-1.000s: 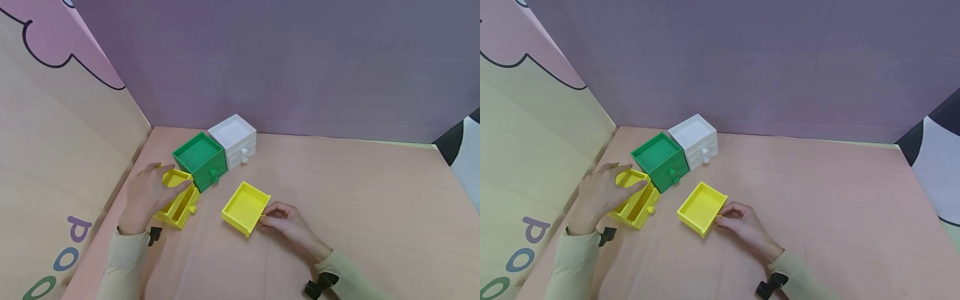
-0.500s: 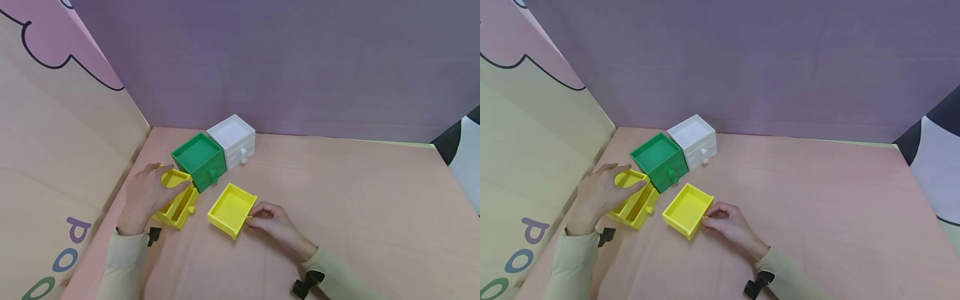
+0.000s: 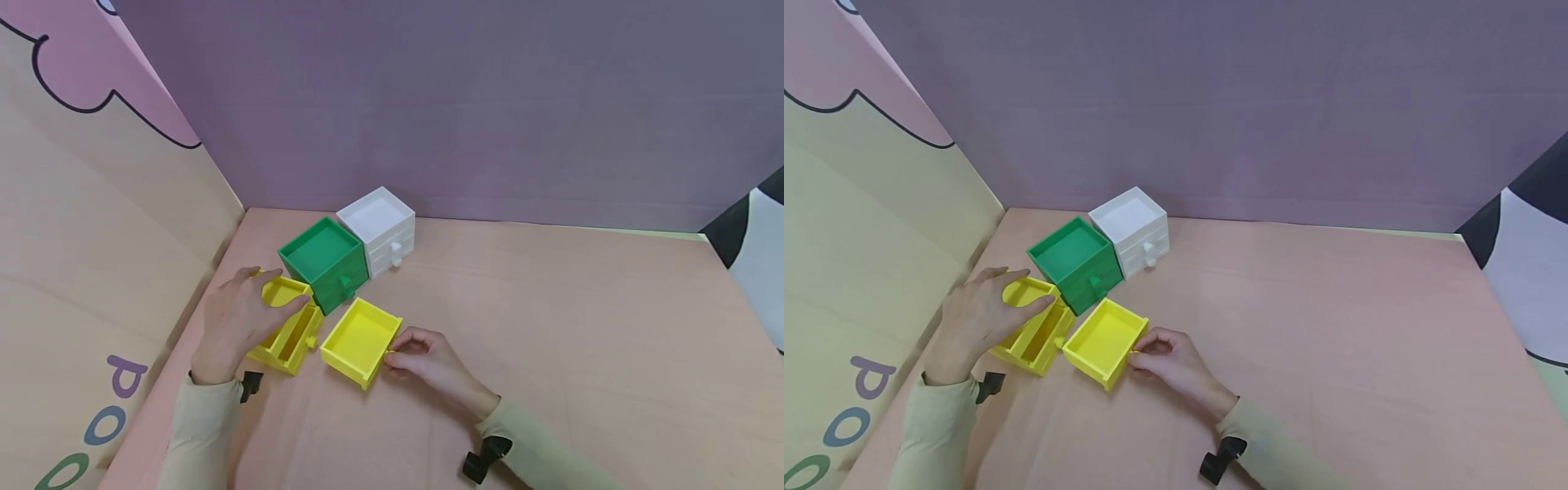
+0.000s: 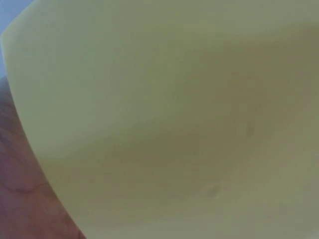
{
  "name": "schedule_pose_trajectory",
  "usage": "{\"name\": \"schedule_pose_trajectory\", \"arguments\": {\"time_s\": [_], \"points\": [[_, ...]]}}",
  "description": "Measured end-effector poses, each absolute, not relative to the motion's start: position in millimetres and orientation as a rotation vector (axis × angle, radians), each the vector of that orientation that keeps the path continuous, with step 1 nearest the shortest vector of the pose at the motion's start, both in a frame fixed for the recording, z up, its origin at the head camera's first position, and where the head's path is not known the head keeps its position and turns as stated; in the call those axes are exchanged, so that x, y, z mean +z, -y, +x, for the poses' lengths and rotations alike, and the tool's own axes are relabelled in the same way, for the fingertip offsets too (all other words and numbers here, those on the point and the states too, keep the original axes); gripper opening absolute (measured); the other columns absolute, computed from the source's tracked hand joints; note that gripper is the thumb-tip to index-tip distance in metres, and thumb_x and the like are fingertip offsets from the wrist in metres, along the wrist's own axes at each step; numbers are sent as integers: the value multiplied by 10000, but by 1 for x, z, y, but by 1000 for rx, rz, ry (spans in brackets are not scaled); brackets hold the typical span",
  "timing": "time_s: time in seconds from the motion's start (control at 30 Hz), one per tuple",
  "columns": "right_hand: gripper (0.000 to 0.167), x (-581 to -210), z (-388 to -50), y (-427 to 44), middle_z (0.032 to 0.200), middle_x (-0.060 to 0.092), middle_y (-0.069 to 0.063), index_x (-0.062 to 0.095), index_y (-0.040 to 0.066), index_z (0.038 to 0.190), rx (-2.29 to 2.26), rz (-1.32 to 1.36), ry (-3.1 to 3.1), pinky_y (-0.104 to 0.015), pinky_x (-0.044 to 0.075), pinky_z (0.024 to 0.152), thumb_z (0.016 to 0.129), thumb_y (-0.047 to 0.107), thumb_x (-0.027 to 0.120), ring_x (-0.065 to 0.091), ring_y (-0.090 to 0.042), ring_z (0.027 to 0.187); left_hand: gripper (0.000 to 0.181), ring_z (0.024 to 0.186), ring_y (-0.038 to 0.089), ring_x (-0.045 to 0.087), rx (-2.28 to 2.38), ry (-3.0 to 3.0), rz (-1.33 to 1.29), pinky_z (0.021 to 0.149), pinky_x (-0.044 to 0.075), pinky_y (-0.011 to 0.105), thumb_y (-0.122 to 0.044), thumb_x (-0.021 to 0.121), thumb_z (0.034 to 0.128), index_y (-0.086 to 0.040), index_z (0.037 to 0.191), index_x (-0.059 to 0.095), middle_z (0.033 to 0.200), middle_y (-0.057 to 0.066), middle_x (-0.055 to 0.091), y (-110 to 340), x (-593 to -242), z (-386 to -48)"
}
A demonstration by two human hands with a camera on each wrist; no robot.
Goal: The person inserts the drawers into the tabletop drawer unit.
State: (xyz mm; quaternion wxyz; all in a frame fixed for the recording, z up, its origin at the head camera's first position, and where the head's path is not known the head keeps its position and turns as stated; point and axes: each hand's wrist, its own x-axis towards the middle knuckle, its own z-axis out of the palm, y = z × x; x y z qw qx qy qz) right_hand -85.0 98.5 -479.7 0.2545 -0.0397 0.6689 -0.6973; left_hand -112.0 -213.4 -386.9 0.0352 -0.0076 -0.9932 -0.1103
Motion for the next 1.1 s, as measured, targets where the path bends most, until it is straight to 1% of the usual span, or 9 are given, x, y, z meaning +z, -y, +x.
{"name": "schedule_pose_trajectory", "arguments": {"time_s": [0.1,0.27,0.4,0.7,0.83,1.03,1.1], "points": [[233,-479,-85,-93,1051,751,-67,662,-60,1147,-1878,-113,-1819,-360,654,890,979,76,748,757,-186,931,745,1244,459,649,-342,3051,-20,874,579,554,-655,670,925,-97,1419,687,1440,259,643,214,-387,-112],[220,-479,-86,-84,1032,766,-54,671,-53,1140,-1876,-118,-1810,-354,655,882,980,79,745,756,-177,920,743,1216,454,665,-332,3042,-29,828,591,527,-654,680,918,-91,1403,699,1421,265,656,214,-387,-112],[219,-480,-86,-77,1010,766,-38,668,-67,1134,-1894,-143,-1789,-362,657,876,969,53,746,757,-179,904,748,1192,453,676,-320,3034,-35,810,592,517,-658,685,913,-86,1395,704,1412,268,661,214,-388,-113],[209,-479,-89,-66,1038,751,-38,668,-59,1120,-1897,-183,-1779,-369,654,885,962,54,744,747,-200,914,767,1146,452,695,-314,3025,-55,691,569,435,-665,697,903,-71,1387,708,1390,275,673,214,-389,-113],[214,-478,-91,-60,1043,753,-45,672,-53,1125,-1885,-182,-1783,-389,653,895,961,59,750,739,-197,922,764,1176,448,685,-316,3021,-50,716,570,451,-668,698,901,-79,1387,711,1390,272,675,215,-389,-114],[230,-478,-93,-54,1070,756,-72,685,-27,1151,-1852,-194,-1800,-382,648,910,975,106,753,727,-184,938,773,1233,447,655,-335,3036,-20,856,572,533,-672,687,901,-88,1406,699,1405,263,668,214,-388,-113],[233,-479,-94,-52,1066,753,-72,689,-25,1152,-1852,-201,-1799,-370,646,910,973,108,756,724,-182,940,780,1241,447,651,-339,3043,-9,882,568,546,-679,681,900,-93,1414,694,1415,259,662,213,-387,-113]]}}
